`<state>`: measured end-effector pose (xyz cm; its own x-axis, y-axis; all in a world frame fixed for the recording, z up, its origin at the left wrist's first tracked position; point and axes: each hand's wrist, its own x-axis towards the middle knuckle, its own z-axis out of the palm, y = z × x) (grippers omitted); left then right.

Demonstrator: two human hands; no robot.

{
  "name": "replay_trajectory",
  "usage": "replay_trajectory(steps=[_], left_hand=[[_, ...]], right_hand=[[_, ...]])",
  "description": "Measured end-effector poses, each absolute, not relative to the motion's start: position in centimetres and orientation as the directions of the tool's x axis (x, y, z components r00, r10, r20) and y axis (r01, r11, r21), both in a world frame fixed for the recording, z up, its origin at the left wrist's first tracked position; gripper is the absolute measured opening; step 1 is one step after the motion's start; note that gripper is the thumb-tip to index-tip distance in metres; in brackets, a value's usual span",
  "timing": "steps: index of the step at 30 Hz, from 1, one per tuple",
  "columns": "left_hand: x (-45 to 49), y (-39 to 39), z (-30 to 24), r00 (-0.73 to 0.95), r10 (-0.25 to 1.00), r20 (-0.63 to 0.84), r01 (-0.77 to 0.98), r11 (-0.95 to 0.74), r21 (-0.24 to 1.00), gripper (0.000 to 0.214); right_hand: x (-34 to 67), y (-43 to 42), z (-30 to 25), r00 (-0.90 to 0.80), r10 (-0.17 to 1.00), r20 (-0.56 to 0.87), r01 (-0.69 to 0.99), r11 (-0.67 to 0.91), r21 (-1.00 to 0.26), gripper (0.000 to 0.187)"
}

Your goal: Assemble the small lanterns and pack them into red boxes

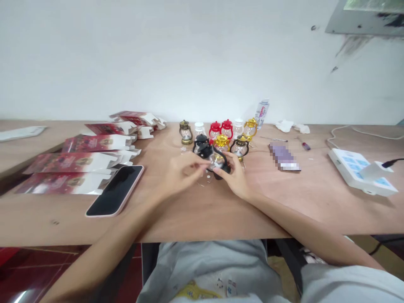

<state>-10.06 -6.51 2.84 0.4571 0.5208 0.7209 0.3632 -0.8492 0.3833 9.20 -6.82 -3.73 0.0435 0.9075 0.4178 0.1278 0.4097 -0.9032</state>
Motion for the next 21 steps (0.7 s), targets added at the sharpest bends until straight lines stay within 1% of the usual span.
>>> replay_trajectory(steps=[1,2,3,4,5,6,7,9,10,11,13,14,16,17,18,19,21], left_hand=[[-9.6,-6.9,2.6,0.560,0.413,0.718,0.400,-0.894,0.202,0.019],[-9.2,-7.3,2.4,0.642,0.323,0.695,0.432,-0.901,0.020,0.022],[-8.8,-7.7,2.3,0.708,0.264,0.655,0.461,-0.875,-0.146,0.024],[-8.6,-8.1,2.3,0.756,0.224,0.616,0.479,-0.830,-0.286,0.024],[-8.6,-8.5,2.3,0.791,0.196,0.580,0.483,-0.781,-0.395,0.023],[-8.8,-9.0,2.5,0.819,0.170,0.547,0.471,-0.745,-0.473,0.023],[-9.3,-9.4,2.8,0.840,0.140,0.524,0.448,-0.724,-0.524,0.023],[-11.0,-10.2,3.7,0.859,0.105,0.502,0.415,-0.716,-0.562,0.028],[-12.3,-10.4,4.4,0.859,0.122,0.498,0.423,-0.717,-0.554,0.032],[-13.9,-10.5,5.1,0.844,0.169,0.510,0.464,-0.706,-0.535,0.035],[-17.9,-10.1,6.6,0.770,0.315,0.555,0.608,-0.627,-0.487,0.039],[-20.2,-9.7,7.3,0.720,0.395,0.570,0.681,-0.560,-0.472,0.040],[-25.0,-8.5,8.2,0.554,0.595,0.582,0.831,-0.355,-0.428,0.045],[-27.2,-7.8,8.4,0.476,0.683,0.554,0.870,-0.273,-0.412,0.048],[-29.3,-7.0,8.4,0.427,0.757,0.494,0.882,-0.226,-0.414,0.049],[-31.2,-6.1,8.2,0.381,0.811,0.444,0.891,-0.194,-0.410,0.046],[-34.1,-4.5,7.5,0.310,0.878,0.365,0.911,-0.165,-0.378,0.043]], right_hand=[[9.3,-6.7,-3.8,0.055,0.894,0.446,0.116,0.438,-0.892,0.062],[9.3,-6.6,-3.9,0.065,0.884,0.462,0.105,0.455,-0.884,0.061],[9.3,-6.5,-4.0,0.072,0.881,0.467,0.092,0.461,-0.883,0.060],[9.3,-6.5,-4.1,0.078,0.882,0.464,0.076,0.459,-0.885,0.059],[9.3,-6.5,-4.1,0.082,0.885,0.458,0.060,0.455,-0.889,0.059],[9.2,-6.6,-4.1,0.082,0.886,0.456,0.046,0.454,-0.890,0.059],[9.2,-6.7,-4.2,0.078,0.885,0.460,0.036,0.458,-0.888,0.060],[9.2,-6.9,-4.3,0.058,0.881,0.470,0.038,0.468,-0.883,0.063],[9.1,-7.0,-4.3,0.039,0.881,0.472,0.048,0.470,-0.881,0.063],[9.0,-7.1,-4.4,0.013,0.882,0.472,0.061,0.470,-0.881,0.064],[8.4,-7.1,-4.4,-0.056,0.886,0.460,0.083,0.463,-0.882,0.064],[8.0,-6.9,-4.3,-0.097,0.887,0.452,0.087,0.460,-0.884,0.064],[6.6,-6.5,-3.9,-0.196,0.877,0.438,0.064,0.458,-0.887,0.061],[5.7,-6.3,-3.5,-0.245,0.866,0.435,0.040,0.458,-0.888,0.057],[4.7,-6.1,-3.2,-0.291,0.852,0.435,0.009,0.457,-0.890,0.053],[3.7,-5.9,-2.8,-0.325,0.839,0.436,-0.024,0.454,-0.891,0.049],[1.9,-5.8,-2.1,-0.346,0.838,0.423,-0.082,0.422,-0.903,0.045]])
